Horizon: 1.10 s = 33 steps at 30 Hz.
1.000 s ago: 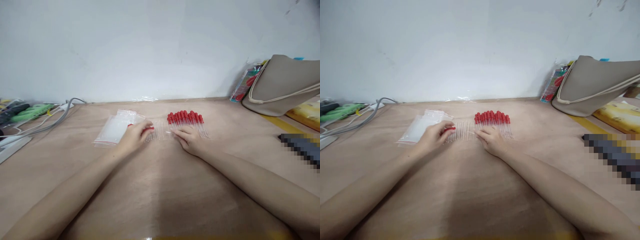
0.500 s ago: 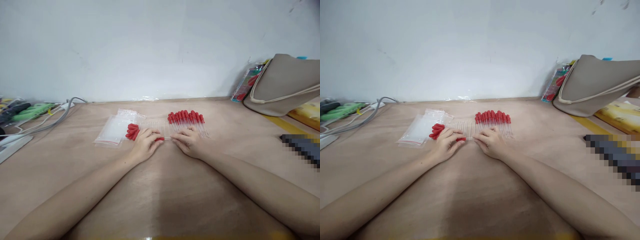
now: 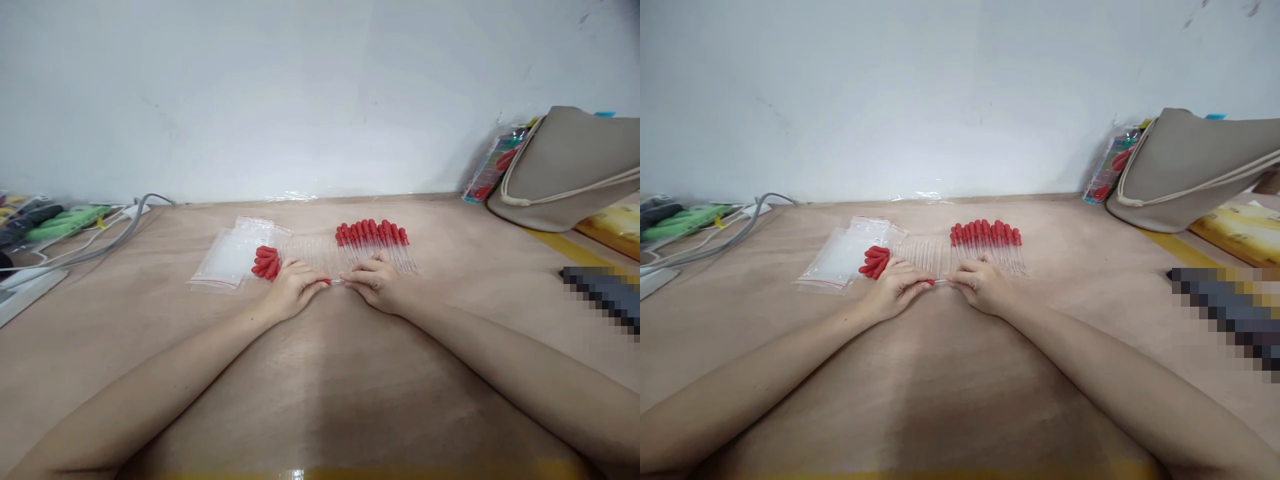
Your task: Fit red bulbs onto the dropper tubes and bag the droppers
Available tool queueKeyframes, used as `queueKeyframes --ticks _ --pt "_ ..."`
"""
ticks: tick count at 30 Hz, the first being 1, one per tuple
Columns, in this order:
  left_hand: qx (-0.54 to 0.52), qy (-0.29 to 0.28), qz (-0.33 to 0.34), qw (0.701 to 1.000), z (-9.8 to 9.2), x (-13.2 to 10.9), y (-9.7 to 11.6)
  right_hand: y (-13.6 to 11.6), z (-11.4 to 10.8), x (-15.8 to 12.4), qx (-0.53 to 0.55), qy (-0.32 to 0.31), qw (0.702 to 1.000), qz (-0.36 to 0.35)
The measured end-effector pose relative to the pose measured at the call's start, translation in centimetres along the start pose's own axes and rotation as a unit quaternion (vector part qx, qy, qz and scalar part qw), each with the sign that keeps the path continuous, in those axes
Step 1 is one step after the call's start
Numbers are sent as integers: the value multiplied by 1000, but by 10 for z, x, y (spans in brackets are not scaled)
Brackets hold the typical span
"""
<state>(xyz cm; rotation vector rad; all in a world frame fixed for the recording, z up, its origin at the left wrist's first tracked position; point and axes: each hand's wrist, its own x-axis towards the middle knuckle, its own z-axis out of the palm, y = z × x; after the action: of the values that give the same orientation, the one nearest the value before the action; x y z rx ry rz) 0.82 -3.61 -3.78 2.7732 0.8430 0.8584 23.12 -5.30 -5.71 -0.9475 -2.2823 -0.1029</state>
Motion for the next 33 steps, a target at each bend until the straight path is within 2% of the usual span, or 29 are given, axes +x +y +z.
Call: queueKeyframes --ticks 9,18,26,33 --pt "-3 7 -25 1000 1 1 -2 -6 0 3 -42 5 999 8" --pt "0 24 -7 1000 3 1 -2 -12 -4 9 -35 -18 999 12" --pt "-3 7 7 1000 3 2 -1 -15 -1 14 -76 -57 996 -3" --pt "0 5 36 999 5 2 -2 -21 0 18 -40 -102 994 24"
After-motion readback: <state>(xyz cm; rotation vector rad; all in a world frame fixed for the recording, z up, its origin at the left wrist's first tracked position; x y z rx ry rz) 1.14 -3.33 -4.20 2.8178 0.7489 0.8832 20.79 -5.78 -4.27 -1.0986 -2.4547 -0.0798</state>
